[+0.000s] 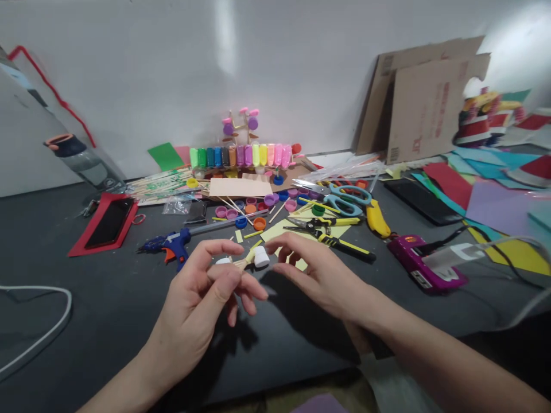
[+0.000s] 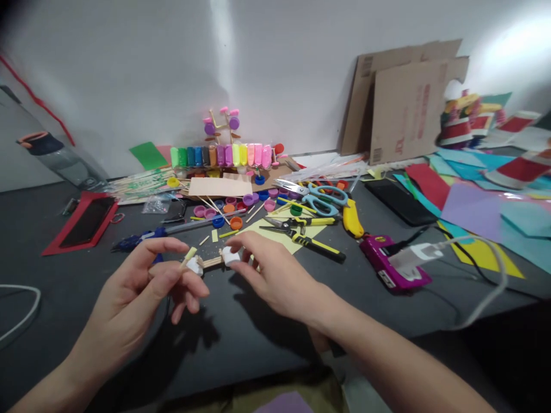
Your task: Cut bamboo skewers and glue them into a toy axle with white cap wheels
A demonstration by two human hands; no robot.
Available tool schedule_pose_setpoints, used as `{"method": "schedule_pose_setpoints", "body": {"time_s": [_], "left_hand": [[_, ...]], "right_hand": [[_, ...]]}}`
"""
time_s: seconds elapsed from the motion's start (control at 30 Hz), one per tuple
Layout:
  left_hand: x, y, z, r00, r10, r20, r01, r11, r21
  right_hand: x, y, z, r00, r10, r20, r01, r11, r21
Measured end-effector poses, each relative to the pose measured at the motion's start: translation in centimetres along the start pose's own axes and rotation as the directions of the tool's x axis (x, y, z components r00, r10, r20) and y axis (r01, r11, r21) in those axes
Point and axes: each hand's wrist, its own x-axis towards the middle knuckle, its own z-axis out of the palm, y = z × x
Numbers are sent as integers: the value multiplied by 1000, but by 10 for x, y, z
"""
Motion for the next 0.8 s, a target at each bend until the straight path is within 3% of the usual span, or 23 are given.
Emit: {"method": "schedule_pose_setpoints", "body": {"time_s": [0.1,0.23,0.3,0.4,0.5,0.6,0.8], "left_hand": [[9,-4,-1,1000,9,29,-8,999,-35],[21,-12,-2,995,31,90,-16,986,-168],[24,-16,-3,994,31,106,-4,970,-244],[24,-25,-6,991,-22,134,63,947,-314],[23,-35,-9,979,-75,192,153,888,-434],[23,-44,-8,966,-53,252,198,779,-595],[24,-49,-5,950,-68,303,269,670,-692]], "right_hand": [[10,-10,-1,999,45,-1,-42,944,327],[25,-15,6,997,43,65,-76,716,694],[31,-12,12,994,41,103,-106,611,784],[35,-5,21,985,48,163,-163,538,827],[36,-1,30,974,122,188,-224,513,829],[36,0,36,963,206,172,-257,522,813],[33,5,36,985,160,67,-158,669,726]]}}
